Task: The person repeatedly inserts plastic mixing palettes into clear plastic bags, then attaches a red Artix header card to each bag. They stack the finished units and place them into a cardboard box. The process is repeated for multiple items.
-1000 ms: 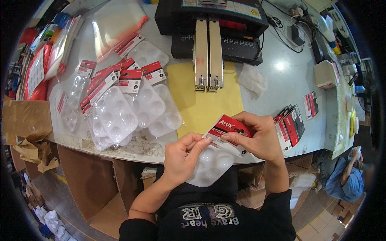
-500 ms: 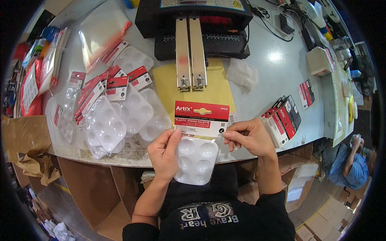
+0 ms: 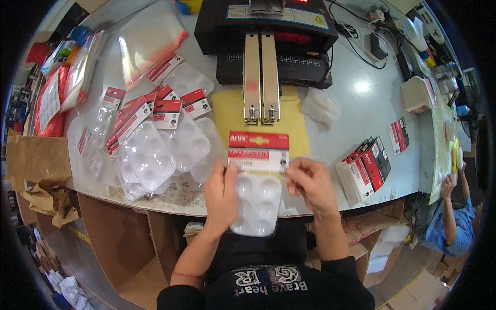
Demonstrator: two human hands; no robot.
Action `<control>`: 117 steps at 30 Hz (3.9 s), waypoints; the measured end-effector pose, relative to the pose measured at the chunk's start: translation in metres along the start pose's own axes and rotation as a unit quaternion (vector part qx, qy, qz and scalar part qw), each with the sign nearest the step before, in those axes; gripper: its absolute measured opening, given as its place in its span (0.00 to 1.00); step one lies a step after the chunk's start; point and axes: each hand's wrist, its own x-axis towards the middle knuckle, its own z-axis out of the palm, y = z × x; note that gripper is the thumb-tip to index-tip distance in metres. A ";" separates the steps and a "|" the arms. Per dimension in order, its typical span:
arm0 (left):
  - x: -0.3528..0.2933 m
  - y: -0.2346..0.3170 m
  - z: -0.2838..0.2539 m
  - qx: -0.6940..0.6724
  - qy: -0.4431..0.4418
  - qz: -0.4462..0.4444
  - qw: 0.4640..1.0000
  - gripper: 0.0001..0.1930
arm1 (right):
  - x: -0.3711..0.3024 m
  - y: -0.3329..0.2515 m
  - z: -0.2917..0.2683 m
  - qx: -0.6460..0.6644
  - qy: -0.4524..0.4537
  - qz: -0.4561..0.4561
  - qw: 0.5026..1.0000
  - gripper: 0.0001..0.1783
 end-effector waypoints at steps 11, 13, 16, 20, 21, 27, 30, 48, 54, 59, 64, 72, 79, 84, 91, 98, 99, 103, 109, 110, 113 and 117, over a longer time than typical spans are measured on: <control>0.068 -0.016 0.022 -0.011 0.038 -0.001 0.999 0.13 | 0.067 0.014 0.014 0.166 0.063 -0.070 0.982 0.08; 0.066 -0.017 0.023 -0.005 0.044 -0.011 0.999 0.13 | 0.067 0.016 0.013 0.149 0.086 -0.059 0.983 0.08; 0.059 -0.020 0.025 -0.032 0.055 0.007 0.998 0.14 | 0.066 0.015 0.011 0.130 0.065 -0.058 0.988 0.09; 0.015 -0.021 0.013 0.101 0.015 0.075 0.992 0.32 | 0.053 0.015 0.009 0.026 -0.003 -0.022 0.999 0.08; -0.001 -0.018 0.003 0.065 0.007 0.042 0.997 0.34 | 0.047 0.016 0.011 -0.023 -0.006 -0.011 1.000 0.08; -0.028 0.021 -0.121 0.170 0.162 0.091 0.968 0.36 | 0.025 0.028 0.064 -0.274 -0.131 -0.174 0.937 0.20; 0.029 0.019 -0.180 0.085 0.229 0.196 0.950 0.36 | 0.042 0.024 0.110 -0.396 -0.041 -0.249 0.883 0.33; 0.072 -0.051 -0.177 0.118 0.019 -0.033 0.992 0.61 | 0.069 0.018 0.190 -0.458 0.006 -0.169 0.873 0.66; 0.035 -0.033 -0.165 -0.057 0.021 0.049 0.997 0.57 | 0.029 0.014 0.175 -0.362 -0.001 -0.169 0.917 0.60; 0.031 -0.032 -0.150 -0.066 0.023 0.018 0.997 0.53 | 0.027 0.022 0.163 -0.461 0.035 -0.159 0.872 0.51; 0.036 -0.036 -0.147 -0.131 -0.007 0.017 0.991 0.55 | 0.065 0.009 0.146 -0.584 -0.017 -0.139 0.799 0.54; 0.032 -0.030 -0.138 -0.171 0.024 -0.060 0.983 0.53 | 0.067 0.011 0.149 -0.461 -0.002 -0.131 0.878 0.52; 0.012 -0.033 -0.155 -0.226 -0.037 -0.052 0.972 0.54 | 0.037 0.041 0.165 -0.240 0.113 -0.194 0.944 0.62; 0.007 -0.044 -0.146 -0.215 -0.013 0.032 0.976 0.55 | 0.048 0.035 0.152 -0.044 -0.100 -0.109 0.988 0.63; -0.021 -0.085 -0.151 -0.264 -0.008 0.074 0.962 0.61 | 0.012 0.027 0.152 -0.343 -0.013 -0.249 0.906 0.57; -0.050 -0.112 -0.148 -0.257 0.016 0.178 0.950 0.63 | 0.002 0.035 0.139 -0.277 -0.172 -0.172 0.930 0.62; -0.053 -0.112 -0.146 -0.255 0.022 0.187 0.948 0.64 | 0.003 0.038 0.133 -0.305 -0.182 -0.185 0.916 0.59; -0.057 -0.103 -0.136 -0.247 0.022 0.185 0.951 0.65 | 0.008 0.047 0.120 -0.242 -0.142 -0.264 0.923 0.43; -0.054 -0.068 -0.116 -0.258 -0.015 0.045 0.965 0.42 | 0.012 0.067 0.139 -0.181 0.129 -0.279 0.934 0.20; -0.051 -0.062 -0.114 -0.269 -0.016 0.010 0.963 0.41 | 0.013 0.071 0.140 -0.203 0.167 -0.278 0.924 0.19; -0.049 -0.049 -0.109 -0.318 -0.025 -0.014 0.948 0.37 | 0.025 0.077 0.140 -0.118 0.212 -0.236 0.941 0.14; -0.049 -0.046 -0.103 -0.341 0.019 -0.028 0.939 0.37 | 0.036 0.074 0.129 -0.078 0.208 -0.193 0.956 0.13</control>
